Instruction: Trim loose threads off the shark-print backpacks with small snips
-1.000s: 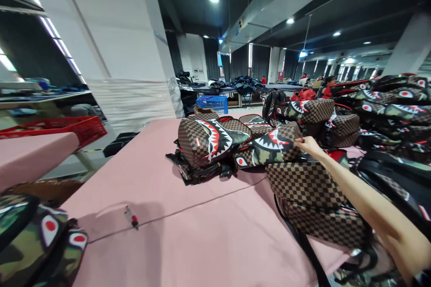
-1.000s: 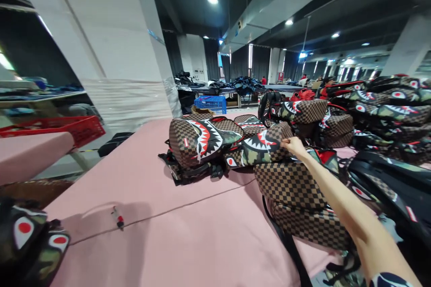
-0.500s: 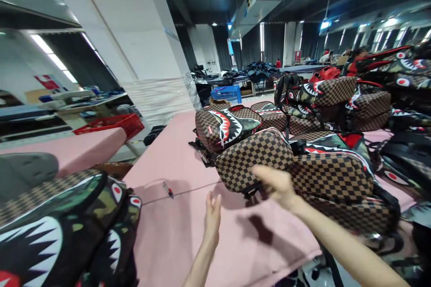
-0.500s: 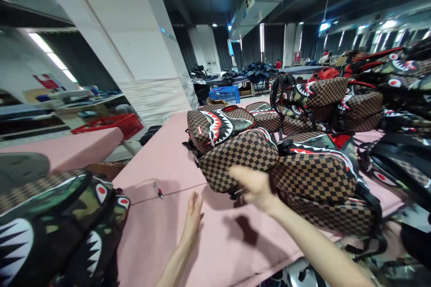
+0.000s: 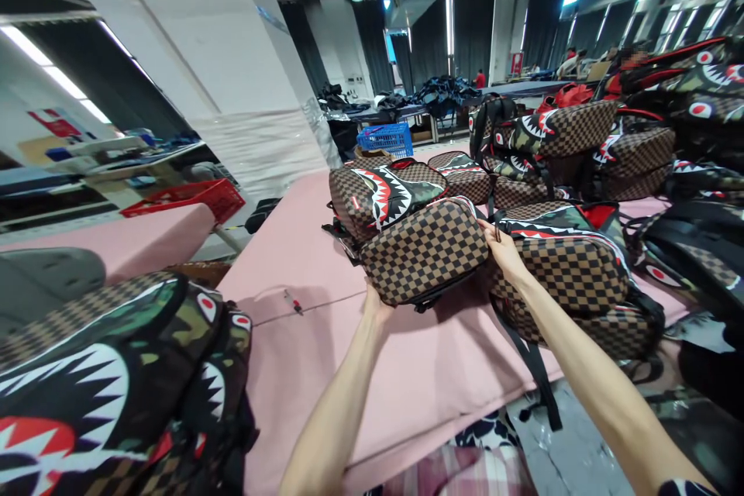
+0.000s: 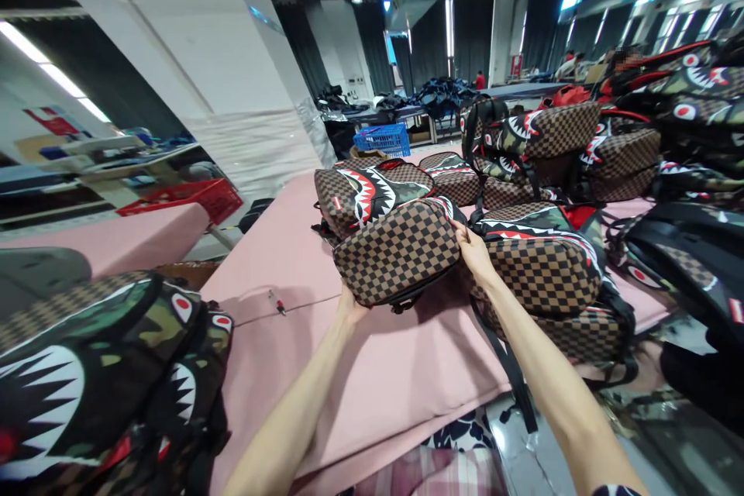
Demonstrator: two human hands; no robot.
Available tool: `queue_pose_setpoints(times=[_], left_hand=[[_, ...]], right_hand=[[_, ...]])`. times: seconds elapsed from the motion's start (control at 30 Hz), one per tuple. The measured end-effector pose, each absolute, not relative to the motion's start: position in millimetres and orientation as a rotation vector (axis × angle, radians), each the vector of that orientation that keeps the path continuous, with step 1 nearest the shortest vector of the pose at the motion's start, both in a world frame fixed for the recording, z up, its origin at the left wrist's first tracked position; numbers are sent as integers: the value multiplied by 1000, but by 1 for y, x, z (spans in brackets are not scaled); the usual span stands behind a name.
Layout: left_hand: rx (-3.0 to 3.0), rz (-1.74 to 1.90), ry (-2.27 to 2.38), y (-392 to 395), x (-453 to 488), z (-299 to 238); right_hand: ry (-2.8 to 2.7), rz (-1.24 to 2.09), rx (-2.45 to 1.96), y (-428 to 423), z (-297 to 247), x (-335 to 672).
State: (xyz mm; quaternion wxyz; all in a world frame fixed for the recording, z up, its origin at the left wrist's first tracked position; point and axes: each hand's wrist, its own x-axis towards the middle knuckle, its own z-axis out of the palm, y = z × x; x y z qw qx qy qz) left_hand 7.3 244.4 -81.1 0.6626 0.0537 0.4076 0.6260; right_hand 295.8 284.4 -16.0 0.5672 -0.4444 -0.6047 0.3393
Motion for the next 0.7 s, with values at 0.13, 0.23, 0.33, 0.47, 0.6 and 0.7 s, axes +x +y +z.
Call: queue_pose_setpoints(times=[0.13,0.23,0.33,0.47,0.6,0.7], left_hand=[[191,1445,1021,213,-17,-46],[218,1455,1069,176,-39,-21],[251,1504,1069,135,-53,-8],[299,1548,1059,88,-51,-2],[338,1544,1039,57,-32,3],[440,1548,995,41,-17,4]], right_hand=[[-1455,792,-1024,267,3,285],[-1498,792,-984,243,18,269],[-1520,829,-958,210,23,256],[-1344,964,-961,165,-3,260],[-975,1125,-998,138,-51,284],[-805,1244,-1021,121,-79,301]])
